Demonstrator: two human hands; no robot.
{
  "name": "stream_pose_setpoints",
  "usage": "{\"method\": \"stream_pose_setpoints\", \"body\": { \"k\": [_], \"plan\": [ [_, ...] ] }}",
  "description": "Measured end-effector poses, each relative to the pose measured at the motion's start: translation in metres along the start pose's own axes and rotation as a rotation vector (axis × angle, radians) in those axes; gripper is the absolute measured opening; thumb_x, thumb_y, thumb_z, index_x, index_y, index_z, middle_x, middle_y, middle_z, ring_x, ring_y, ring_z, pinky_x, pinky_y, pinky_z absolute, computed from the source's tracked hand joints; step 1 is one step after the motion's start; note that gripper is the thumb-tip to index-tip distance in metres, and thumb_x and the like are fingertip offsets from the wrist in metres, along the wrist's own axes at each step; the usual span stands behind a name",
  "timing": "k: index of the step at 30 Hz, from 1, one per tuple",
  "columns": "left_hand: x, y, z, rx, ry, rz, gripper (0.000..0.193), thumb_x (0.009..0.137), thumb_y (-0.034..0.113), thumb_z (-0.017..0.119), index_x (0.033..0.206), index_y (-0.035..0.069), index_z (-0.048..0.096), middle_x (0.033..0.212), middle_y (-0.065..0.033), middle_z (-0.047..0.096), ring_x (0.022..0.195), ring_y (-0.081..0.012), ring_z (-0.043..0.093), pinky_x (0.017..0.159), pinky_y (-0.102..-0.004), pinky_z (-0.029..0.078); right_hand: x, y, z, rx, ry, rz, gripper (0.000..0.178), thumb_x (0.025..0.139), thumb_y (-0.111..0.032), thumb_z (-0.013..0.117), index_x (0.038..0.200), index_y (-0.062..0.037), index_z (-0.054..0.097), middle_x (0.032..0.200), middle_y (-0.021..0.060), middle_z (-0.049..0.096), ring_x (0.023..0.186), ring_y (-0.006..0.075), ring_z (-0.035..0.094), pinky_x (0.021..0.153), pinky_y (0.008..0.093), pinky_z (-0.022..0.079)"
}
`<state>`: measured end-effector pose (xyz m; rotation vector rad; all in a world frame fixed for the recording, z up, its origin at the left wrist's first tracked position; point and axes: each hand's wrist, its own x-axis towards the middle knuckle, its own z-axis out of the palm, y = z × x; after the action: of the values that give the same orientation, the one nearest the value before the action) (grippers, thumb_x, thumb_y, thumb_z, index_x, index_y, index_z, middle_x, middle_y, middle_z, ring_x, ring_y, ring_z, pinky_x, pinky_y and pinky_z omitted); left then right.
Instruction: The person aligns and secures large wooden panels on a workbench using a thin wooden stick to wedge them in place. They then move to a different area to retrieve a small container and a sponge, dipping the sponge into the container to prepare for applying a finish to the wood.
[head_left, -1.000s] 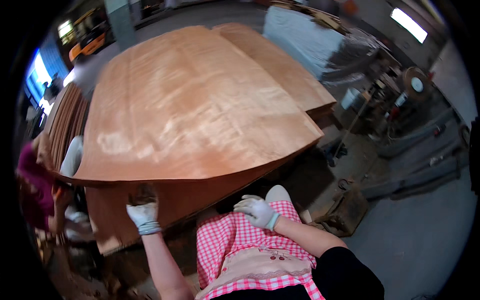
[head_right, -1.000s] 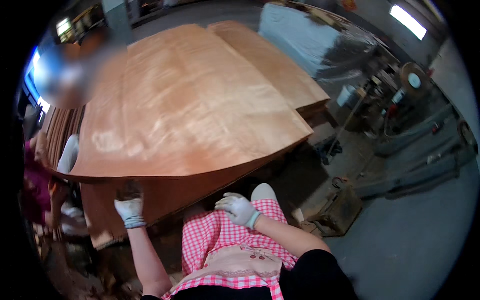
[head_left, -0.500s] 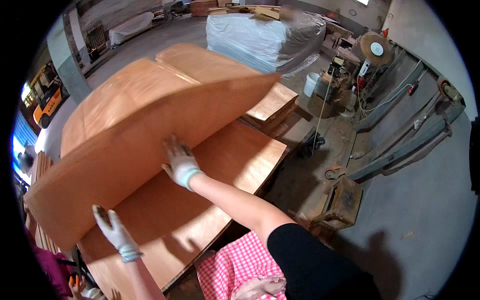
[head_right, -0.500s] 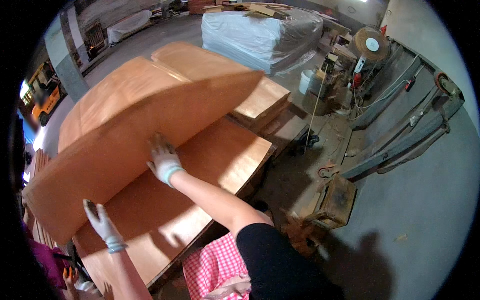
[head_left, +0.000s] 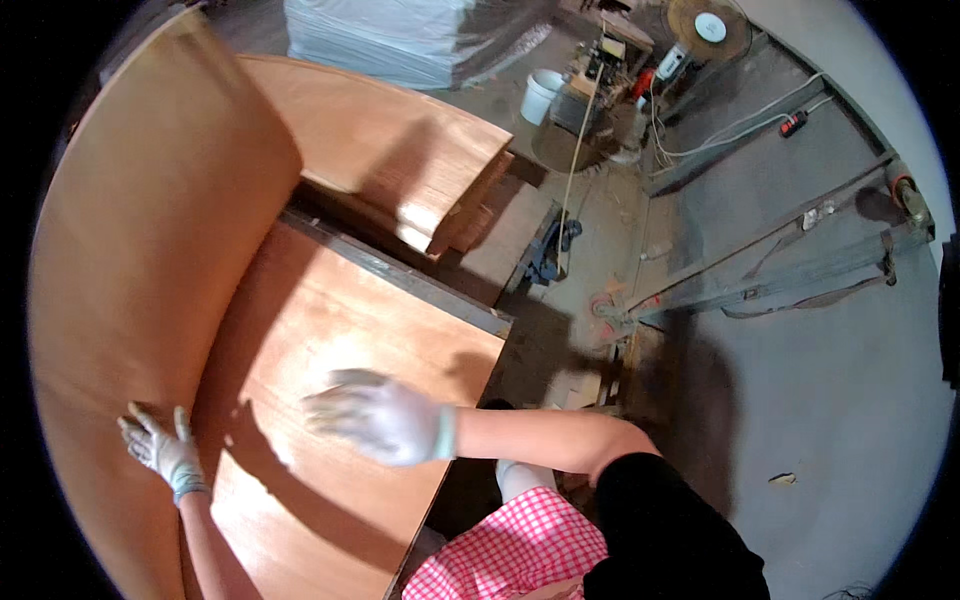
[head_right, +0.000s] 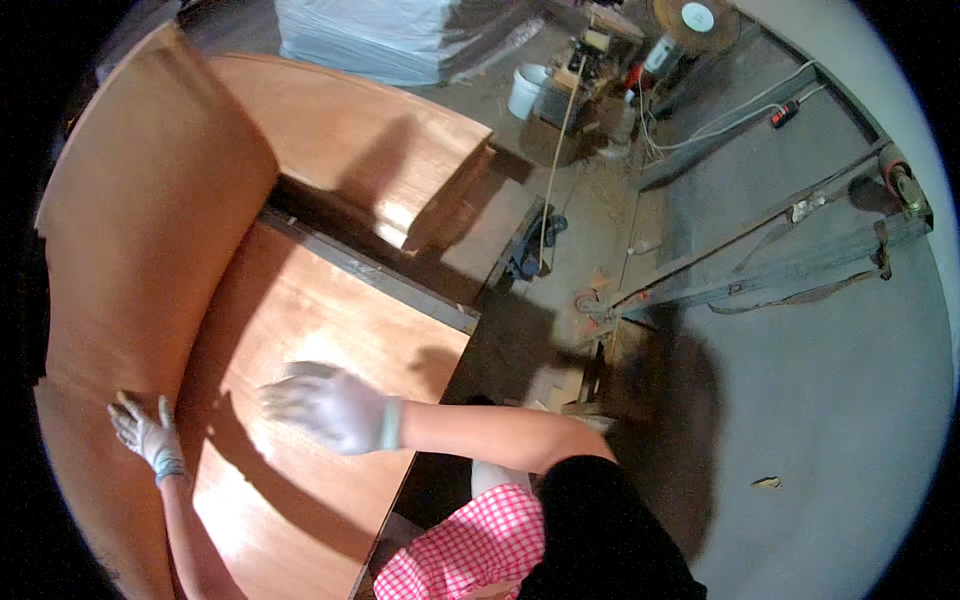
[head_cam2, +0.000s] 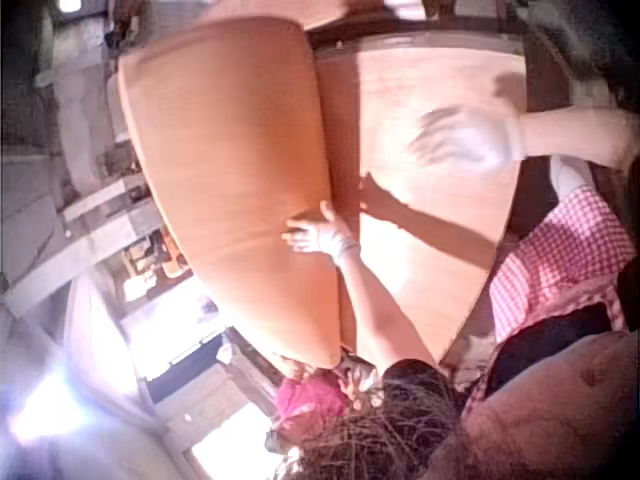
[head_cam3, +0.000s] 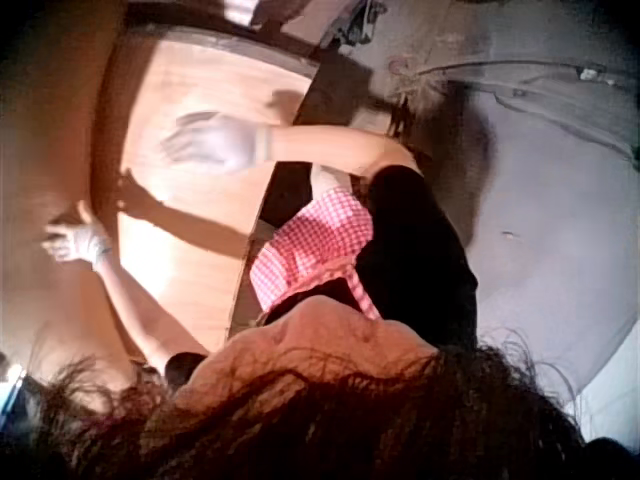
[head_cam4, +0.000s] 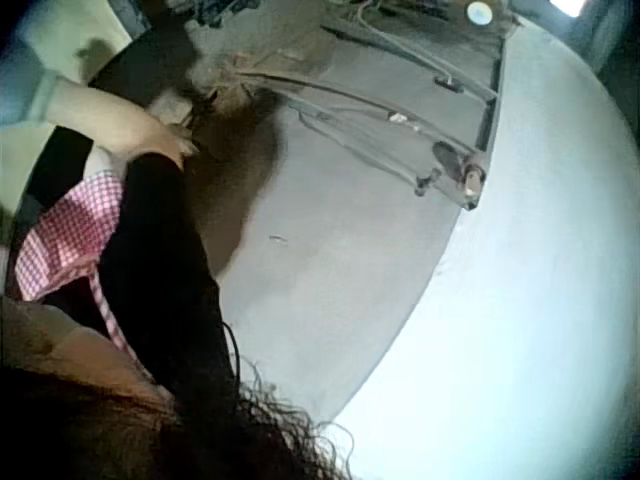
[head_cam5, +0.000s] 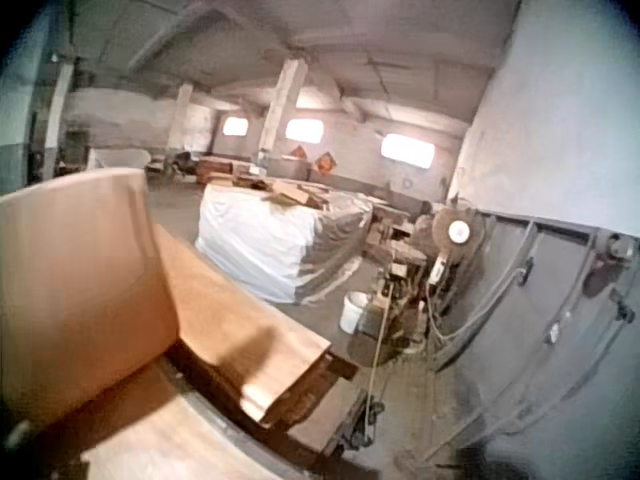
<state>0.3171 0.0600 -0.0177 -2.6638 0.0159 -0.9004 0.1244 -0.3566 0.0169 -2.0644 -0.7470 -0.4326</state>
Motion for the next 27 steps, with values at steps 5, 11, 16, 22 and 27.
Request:
{"method": "stream_pose_setpoints", "body": {
  "k": [5, 11, 16, 22, 27],
  "plan": [
    [0.109, -0.025, 0.022, 0.227, -0.476, -0.260, 0.085, 0.093, 0.070, 0.044, 0.157, 0.016, 0.027, 0.160, -0.0197, 0.028, 0.143, -0.0368, 0.036, 0.112, -0.0508, 0.036, -0.172, 0.059, -0.092, -0.186, 0.449, 0.747, 0.030, 0.094, -0.010, 0.053, 0.122, -0.0035, 0.064, 0.129, 0.0169, 0.063, 0.120, 0.0332, 0.059, 0.107, 0.0419, 0.044],
    [0.019, 0.185, -0.039, -0.533, -0.282, 0.288, 0.068, 0.094, 0.017, 0.066, 0.149, -0.003, 0.034, 0.153, -0.0242, 0.037, 0.141, -0.0403, 0.037, 0.118, -0.0485, 0.030, -0.378, 0.197, -0.134, -0.094, 0.753, 1.590, 0.030, 0.100, -0.010, 0.050, 0.127, -0.0017, 0.063, 0.123, 0.0141, 0.067, 0.116, 0.0264, 0.062, 0.102, 0.0337, 0.046],
    [-0.068, 0.392, -0.131, -0.528, -0.625, 0.583, 0.068, 0.102, 0.046, 0.038, 0.149, -0.002, 0.034, 0.158, -0.0261, 0.026, 0.147, -0.0441, 0.021, 0.121, -0.0585, 0.011, -0.440, 0.326, -0.193, 0.086, 0.584, 2.108, 0.043, 0.102, -0.029, 0.052, 0.128, 0.0044, 0.059, 0.127, 0.0169, 0.064, 0.115, 0.0245, 0.061, 0.102, 0.0322, 0.045],
    [-0.095, 0.443, -0.121, -0.488, -0.609, 0.515, 0.062, 0.103, 0.035, 0.037, 0.148, -0.007, 0.033, 0.155, -0.0314, 0.029, 0.143, -0.0514, 0.025, 0.118, -0.0598, 0.018, -0.495, 0.487, -0.190, -0.112, 0.777, 2.108, 0.046, 0.099, -0.032, 0.058, 0.129, 0.0033, 0.058, 0.125, 0.0132, 0.065, 0.113, 0.0227, 0.061, 0.100, 0.0334, 0.045],
    [-0.111, 0.477, -0.097, -0.620, -0.670, 0.497, 0.065, 0.106, 0.040, 0.027, 0.150, -0.007, 0.029, 0.159, -0.0273, 0.022, 0.148, -0.0438, 0.020, 0.120, -0.0540, 0.017, -0.612, 0.584, -0.218, -0.077, 1.082, 1.830, 0.049, 0.097, -0.034, 0.063, 0.130, 0.0023, 0.057, 0.123, 0.0101, 0.065, 0.110, 0.0212, 0.060, 0.098, 0.0343, 0.046]
  ]
}}
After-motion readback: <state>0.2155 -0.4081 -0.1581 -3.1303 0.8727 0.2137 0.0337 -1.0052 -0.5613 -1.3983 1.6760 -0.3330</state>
